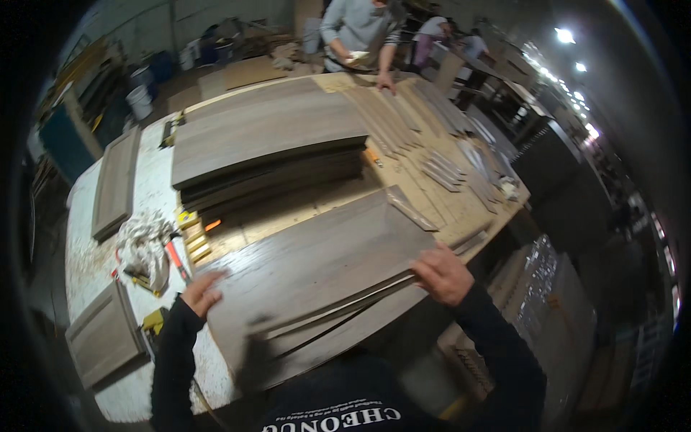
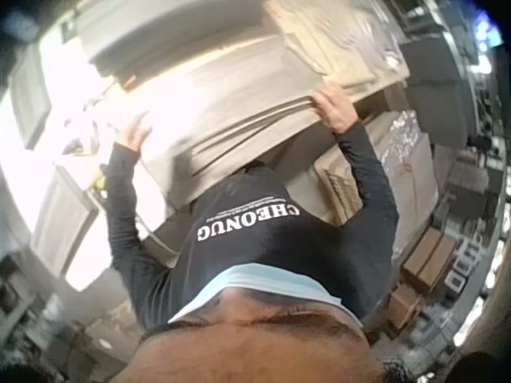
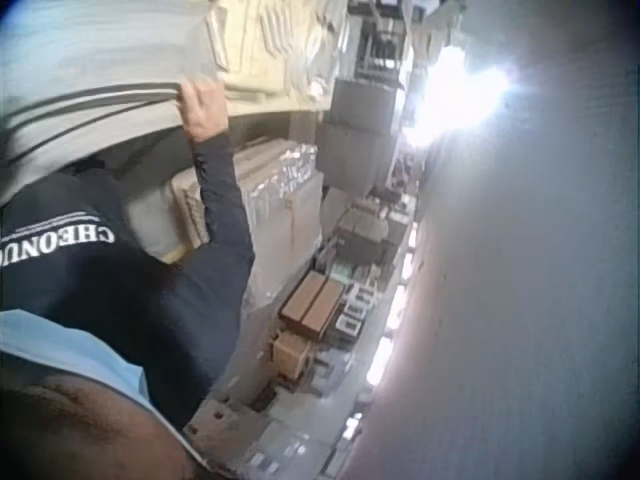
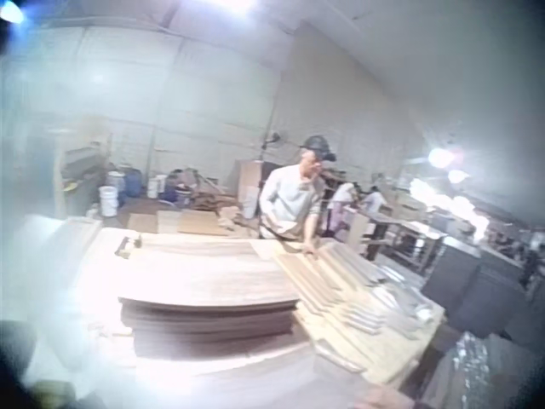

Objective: Assemble decorative wooden panels by aligning frame pieces and using a pneumatic nail gun.

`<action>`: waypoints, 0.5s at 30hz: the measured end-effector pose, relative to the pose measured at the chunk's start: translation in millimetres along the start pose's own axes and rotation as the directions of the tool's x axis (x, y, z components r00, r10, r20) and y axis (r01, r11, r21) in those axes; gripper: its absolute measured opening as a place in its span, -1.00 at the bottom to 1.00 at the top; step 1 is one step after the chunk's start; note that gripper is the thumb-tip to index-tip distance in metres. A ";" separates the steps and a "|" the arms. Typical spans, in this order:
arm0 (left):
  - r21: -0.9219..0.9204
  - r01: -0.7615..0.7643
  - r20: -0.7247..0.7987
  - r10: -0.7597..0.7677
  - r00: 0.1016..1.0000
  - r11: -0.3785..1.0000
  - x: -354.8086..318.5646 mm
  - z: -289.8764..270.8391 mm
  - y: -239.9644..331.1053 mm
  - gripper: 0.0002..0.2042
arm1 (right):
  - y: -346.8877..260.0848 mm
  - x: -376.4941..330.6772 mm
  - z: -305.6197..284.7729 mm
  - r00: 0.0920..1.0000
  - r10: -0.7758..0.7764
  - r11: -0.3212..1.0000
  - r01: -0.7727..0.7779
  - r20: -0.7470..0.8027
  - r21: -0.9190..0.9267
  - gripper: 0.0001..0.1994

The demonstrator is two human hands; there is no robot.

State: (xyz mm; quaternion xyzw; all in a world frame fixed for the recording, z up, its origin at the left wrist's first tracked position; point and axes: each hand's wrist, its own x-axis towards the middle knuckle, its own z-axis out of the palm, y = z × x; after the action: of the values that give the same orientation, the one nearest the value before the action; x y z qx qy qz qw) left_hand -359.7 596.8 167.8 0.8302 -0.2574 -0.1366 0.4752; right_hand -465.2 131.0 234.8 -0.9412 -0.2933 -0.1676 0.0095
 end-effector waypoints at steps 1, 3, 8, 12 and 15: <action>-0.191 0.041 0.295 0.018 0.955 0.981 10.1 6.4 13.3 -0.58 | -0.4 13.2 -0.7 0.994 -0.103 0.995 0.102 -0.029 -0.019 -0.55; -0.368 0.338 0.668 -0.007 0.744 0.866 9.6 31.4 14.6 -0.52 | -4.8 48.1 -0.9 0.958 -0.283 0.957 0.278 -0.055 -0.085 -0.60; -0.226 0.651 0.916 -0.070 0.395 0.725 20.6 48.4 47.0 -0.55 | -16.6 84.9 -0.8 0.900 -0.392 0.916 0.365 -0.189 -0.163 -0.68; -0.300 0.703 0.906 -0.038 0.422 0.644 17.7 41.3 32.7 -0.60 | -13.3 94.5 23.4 0.867 -0.390 0.921 0.375 -0.311 -0.109 -0.67; -0.408 0.670 0.869 0.040 0.492 0.621 26.4 35.6 28.1 -0.61 | -9.2 95.4 43.5 0.857 -0.359 0.929 0.366 -0.370 -0.055 -0.69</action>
State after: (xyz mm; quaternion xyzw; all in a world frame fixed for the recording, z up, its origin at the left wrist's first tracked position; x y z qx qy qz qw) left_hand -362.9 544.8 174.2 0.4485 -0.1965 -0.6840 0.5407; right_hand -383.2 196.0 223.7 -0.8195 -0.4594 -0.3400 0.0416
